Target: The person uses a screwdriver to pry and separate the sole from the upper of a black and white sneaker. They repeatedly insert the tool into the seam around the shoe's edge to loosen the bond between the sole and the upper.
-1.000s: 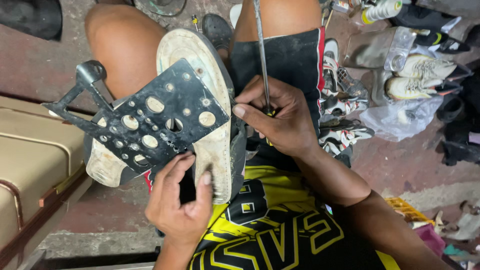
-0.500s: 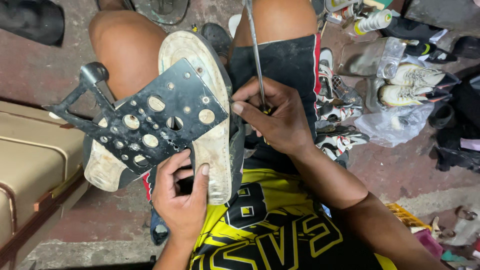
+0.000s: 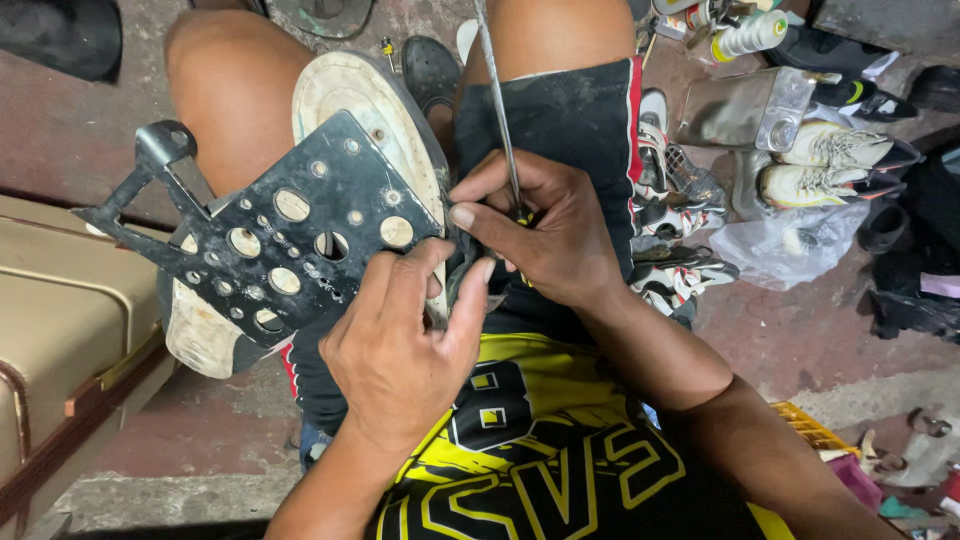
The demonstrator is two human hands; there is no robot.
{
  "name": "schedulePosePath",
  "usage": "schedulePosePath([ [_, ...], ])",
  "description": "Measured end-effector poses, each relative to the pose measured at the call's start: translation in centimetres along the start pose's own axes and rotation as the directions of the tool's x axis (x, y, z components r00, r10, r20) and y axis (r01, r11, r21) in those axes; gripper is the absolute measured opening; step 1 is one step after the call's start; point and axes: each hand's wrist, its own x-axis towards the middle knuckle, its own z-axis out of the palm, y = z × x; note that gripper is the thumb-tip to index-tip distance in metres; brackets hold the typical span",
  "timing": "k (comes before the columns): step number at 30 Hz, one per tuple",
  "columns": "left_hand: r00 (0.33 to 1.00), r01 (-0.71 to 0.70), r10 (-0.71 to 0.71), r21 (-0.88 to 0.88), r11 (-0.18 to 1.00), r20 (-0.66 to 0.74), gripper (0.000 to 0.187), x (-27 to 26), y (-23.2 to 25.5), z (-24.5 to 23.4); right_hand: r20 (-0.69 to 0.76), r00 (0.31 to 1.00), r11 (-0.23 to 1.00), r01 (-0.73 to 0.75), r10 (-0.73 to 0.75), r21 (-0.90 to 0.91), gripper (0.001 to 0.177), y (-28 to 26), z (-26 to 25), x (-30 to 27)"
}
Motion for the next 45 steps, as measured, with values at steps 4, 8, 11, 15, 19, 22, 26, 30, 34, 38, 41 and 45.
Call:
schedulePosePath([
  [4,1.000,-0.006,0.006,0.016,1.000,-0.030,0.021,0.6,0.3,0.2,0.007,1.000,1.000,-0.012,0.012,0.001,0.007,-0.1,0.0,0.0],
  [8,0.999,0.050,-0.051,-0.046,0.998,-0.010,0.016,0.5,0.2,0.1,0.038,0.999,1.000,-0.004,0.004,0.009,0.005,0.0,-0.2,0.2],
  [11,0.998,0.064,-0.064,-0.072,0.995,0.003,0.016,0.5,0.1,0.1,0.045,0.997,0.996,-0.063,0.060,0.057,0.006,0.2,-0.6,0.1],
  [15,0.998,0.063,-0.063,-0.083,0.995,0.003,0.015,0.2,-0.2,0.0,0.080,0.994,0.995,-0.074,0.069,0.070,0.009,0.4,-0.8,-0.2],
  [19,0.999,0.052,-0.052,-0.076,0.996,0.010,0.014,0.2,-0.3,0.3,0.061,0.992,0.993,0.113,-0.111,-0.032,0.011,0.8,-0.5,-0.3],
  [22,1.000,-0.015,0.014,-0.025,1.000,-0.010,0.017,0.4,-0.3,-0.1,0.045,0.999,0.998,-0.027,0.025,0.059,0.012,1.0,-0.2,-0.3],
  [26,0.991,-0.103,0.106,0.042,0.994,-0.081,0.024,1.8,-1.4,-2.7,0.033,0.999,0.998,-0.036,0.034,0.042,0.017,0.9,-0.1,-0.4],
  [30,0.972,-0.229,0.235,0.162,0.960,-0.021,0.030,4.6,-3.9,-4.9,0.008,0.987,0.985,0.160,-0.160,-0.065,0.018,0.9,0.5,-0.6],
  [34,0.933,-0.339,0.336,-0.001,0.941,0.126,0.031,7.4,-5.3,-5.3,-0.026,0.994,0.993,0.101,-0.102,-0.063,0.012,1.0,1.0,-0.5],
  [38,0.865,-0.439,0.432,-0.033,0.898,0.255,0.038,9.6,-5.1,-5.0,-0.057,0.997,0.994,0.045,-0.051,-0.099,0.010,0.9,0.9,-0.5],
  [41,0.804,-0.512,0.477,0.003,0.859,0.354,0.041,10.7,-5.1,-4.6,-0.056,0.998,0.999,-0.005,0.002,-0.050,0.011,0.8,1.0,-0.3],
  [45,0.765,-0.533,0.528,-0.099,0.841,0.368,0.037,11.6,-5.7,-4.2,-0.053,0.990,0.991,-0.131,0.132,0.033,0.011,0.9,0.9,0.1],
])
